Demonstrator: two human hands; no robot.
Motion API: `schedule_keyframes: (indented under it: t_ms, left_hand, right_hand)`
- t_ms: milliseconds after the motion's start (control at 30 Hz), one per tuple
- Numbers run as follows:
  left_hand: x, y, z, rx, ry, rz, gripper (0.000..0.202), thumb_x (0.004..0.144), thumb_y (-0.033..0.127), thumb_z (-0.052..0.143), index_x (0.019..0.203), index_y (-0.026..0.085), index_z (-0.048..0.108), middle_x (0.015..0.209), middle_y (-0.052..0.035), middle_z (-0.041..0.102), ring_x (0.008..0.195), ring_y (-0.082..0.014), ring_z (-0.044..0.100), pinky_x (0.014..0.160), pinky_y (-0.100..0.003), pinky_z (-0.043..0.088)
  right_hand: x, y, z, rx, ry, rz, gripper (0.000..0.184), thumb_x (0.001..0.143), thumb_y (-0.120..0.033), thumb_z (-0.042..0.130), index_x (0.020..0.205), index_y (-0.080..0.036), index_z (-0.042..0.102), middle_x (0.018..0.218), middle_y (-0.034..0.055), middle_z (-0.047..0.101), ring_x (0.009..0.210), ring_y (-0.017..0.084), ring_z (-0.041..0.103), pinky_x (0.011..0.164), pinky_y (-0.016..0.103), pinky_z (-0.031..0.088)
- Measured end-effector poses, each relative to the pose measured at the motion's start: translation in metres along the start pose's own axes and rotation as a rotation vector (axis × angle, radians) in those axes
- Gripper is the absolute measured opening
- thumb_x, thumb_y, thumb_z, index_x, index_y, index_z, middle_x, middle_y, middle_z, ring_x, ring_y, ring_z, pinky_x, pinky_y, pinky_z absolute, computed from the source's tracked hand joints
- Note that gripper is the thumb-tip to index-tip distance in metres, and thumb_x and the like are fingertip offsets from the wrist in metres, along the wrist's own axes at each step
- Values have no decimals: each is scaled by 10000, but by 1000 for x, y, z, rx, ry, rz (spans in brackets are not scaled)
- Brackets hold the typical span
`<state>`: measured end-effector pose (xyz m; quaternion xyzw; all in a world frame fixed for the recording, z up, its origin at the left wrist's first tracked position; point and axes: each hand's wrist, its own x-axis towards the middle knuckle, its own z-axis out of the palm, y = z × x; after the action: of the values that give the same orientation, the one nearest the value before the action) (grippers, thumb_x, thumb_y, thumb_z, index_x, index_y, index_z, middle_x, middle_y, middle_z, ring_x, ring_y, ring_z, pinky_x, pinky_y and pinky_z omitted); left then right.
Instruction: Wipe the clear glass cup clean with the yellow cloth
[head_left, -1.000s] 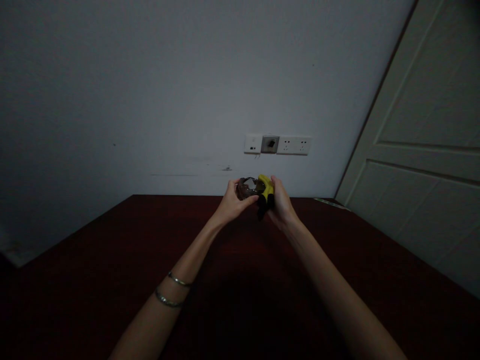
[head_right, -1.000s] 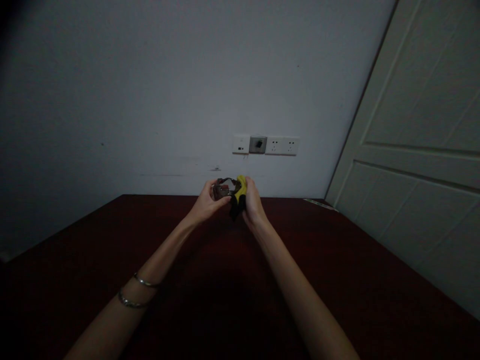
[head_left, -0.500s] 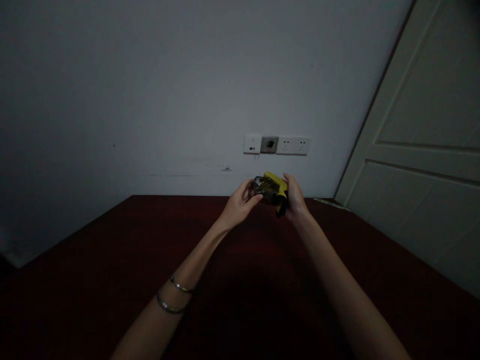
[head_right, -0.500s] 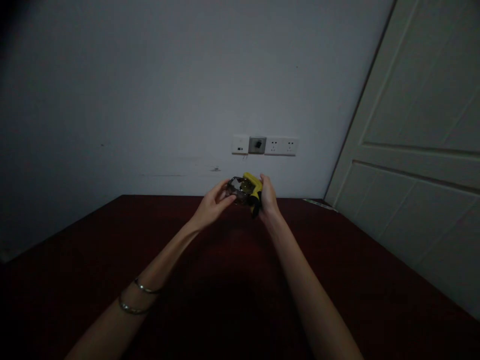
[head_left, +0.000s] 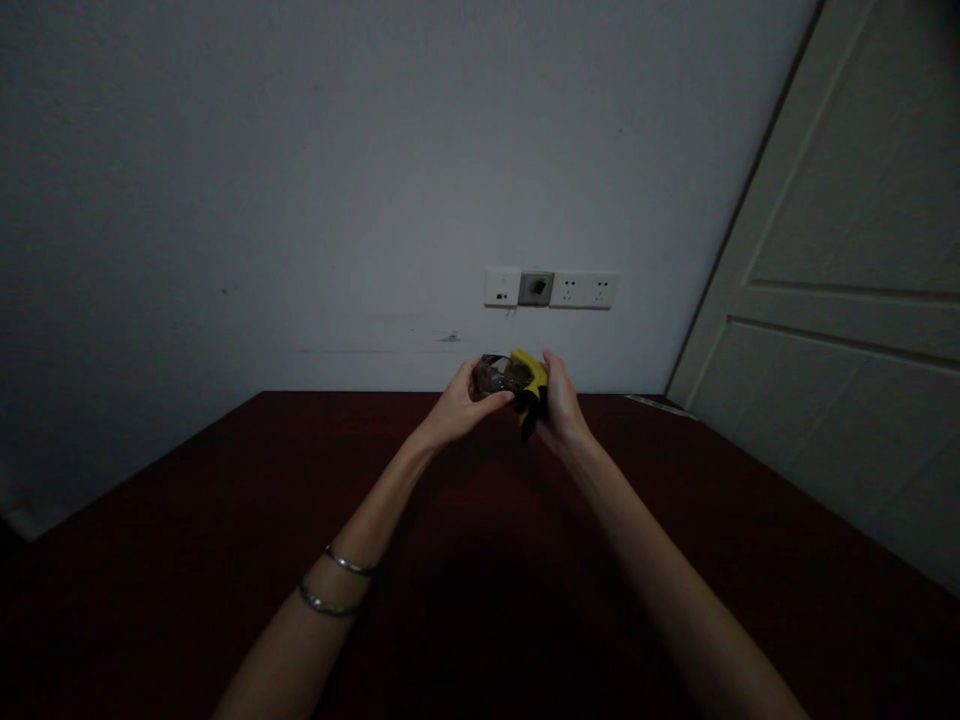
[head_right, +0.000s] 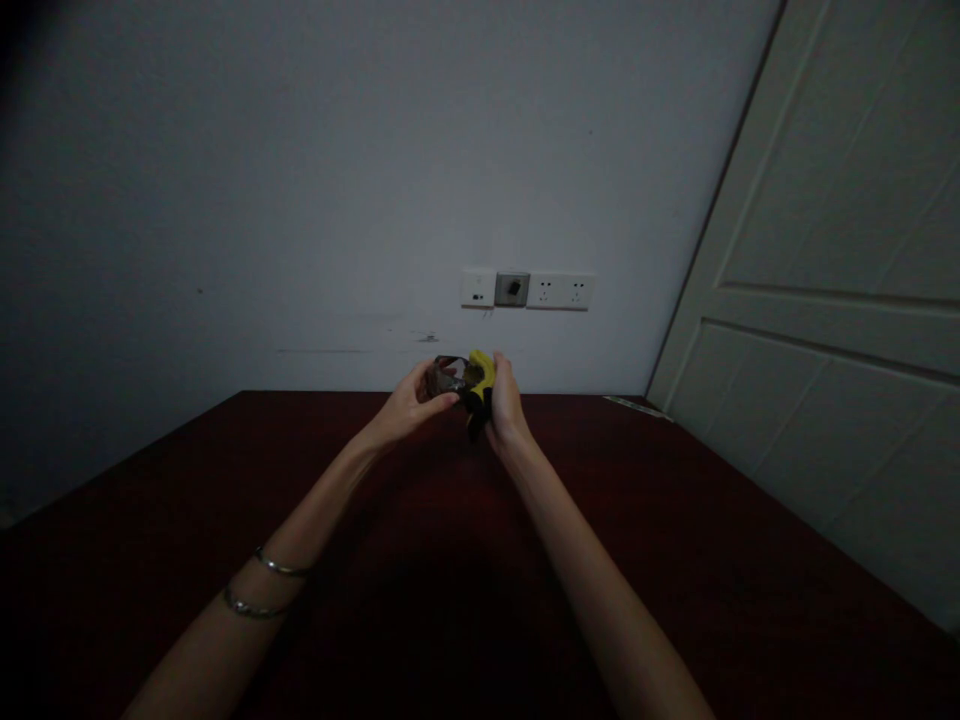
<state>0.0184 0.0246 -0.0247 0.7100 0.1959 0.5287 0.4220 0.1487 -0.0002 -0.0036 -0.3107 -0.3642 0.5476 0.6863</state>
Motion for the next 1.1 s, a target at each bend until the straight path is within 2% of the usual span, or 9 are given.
schedule_keyframes:
  t_ms: [100, 200, 300, 433, 567, 700, 867, 1000, 1100]
  left_hand:
    - [3, -7, -2, 71, 152, 61, 614, 671, 385, 724, 1142, 143, 413, 1131, -136, 553, 1075, -248, 540, 997, -426, 372]
    - [2, -11, 1, 64, 206, 87, 659, 710, 425, 682, 1194, 155, 327, 1207, -158, 511, 1155, -254, 497, 1030, -426, 343]
    - [-3, -7, 8, 37, 173, 55, 672, 758, 433, 638, 1249, 179, 255, 1265, -150, 485, 1224, -248, 448, 1061, -425, 307]
    - [-8, -1, 17, -37, 99, 23, 538, 841, 454, 521, 1265, 196, 315, 1364, -122, 425, 1307, -241, 363, 1117, -417, 218]
    - [-9, -3, 21, -86, 43, 44, 569, 791, 365, 608, 1265, 176, 356, 1383, -138, 424, 1300, -252, 383, 1123, -439, 211]
    - [-9, -11, 20, -173, 58, -26, 602, 687, 277, 717, 1190, 147, 412, 1203, -151, 570, 1152, -262, 535, 1062, -483, 310]
    - [-6, -12, 16, -225, 17, -38, 614, 640, 298, 756, 1160, 142, 469, 1206, -138, 571, 1158, -264, 524, 1052, -468, 329]
    - [-4, -9, 14, -202, -27, 3, 557, 648, 355, 749, 1106, 138, 517, 1177, -138, 581, 1127, -277, 536, 1031, -469, 349]
    - [-2, -10, 12, -160, 4, 7, 579, 653, 382, 747, 1111, 142, 486, 1153, -133, 579, 1104, -266, 544, 1014, -451, 364]
  right_hand:
    - [-5, 8, 13, 79, 15, -73, 270, 855, -389, 413, 745, -201, 572, 615, -28, 587, 575, 128, 539, 591, 244, 448]
    - [-6, 12, 20, 124, 4, -136, 217, 829, -384, 447, 766, -211, 562, 676, -36, 600, 635, 124, 557, 648, 236, 454]
    - [-3, 8, 16, 84, 24, -147, 231, 825, -395, 450, 735, -210, 554, 624, -43, 566, 591, 123, 531, 629, 244, 445]
    - [6, -5, 3, -1, 131, -96, 310, 851, -397, 389, 663, -206, 545, 519, -40, 519, 460, 120, 449, 529, 261, 408]
    - [12, -18, -7, -33, 187, -40, 347, 849, -401, 367, 633, -202, 551, 479, -20, 533, 443, 131, 466, 513, 274, 409]
    - [14, -23, -12, -104, 156, -42, 355, 832, -411, 385, 622, -189, 565, 452, -9, 527, 445, 131, 471, 473, 261, 367]
    - [12, -21, -13, -163, 89, -64, 355, 779, -483, 445, 653, -185, 592, 477, -1, 541, 496, 146, 488, 523, 281, 380]
    - [10, -16, -9, -137, 43, -81, 364, 836, -423, 390, 701, -176, 621, 516, -5, 561, 500, 143, 487, 544, 286, 388]
    - [8, -11, -3, -125, 21, -113, 385, 870, -405, 353, 688, -179, 606, 532, -12, 567, 499, 134, 487, 530, 273, 383]
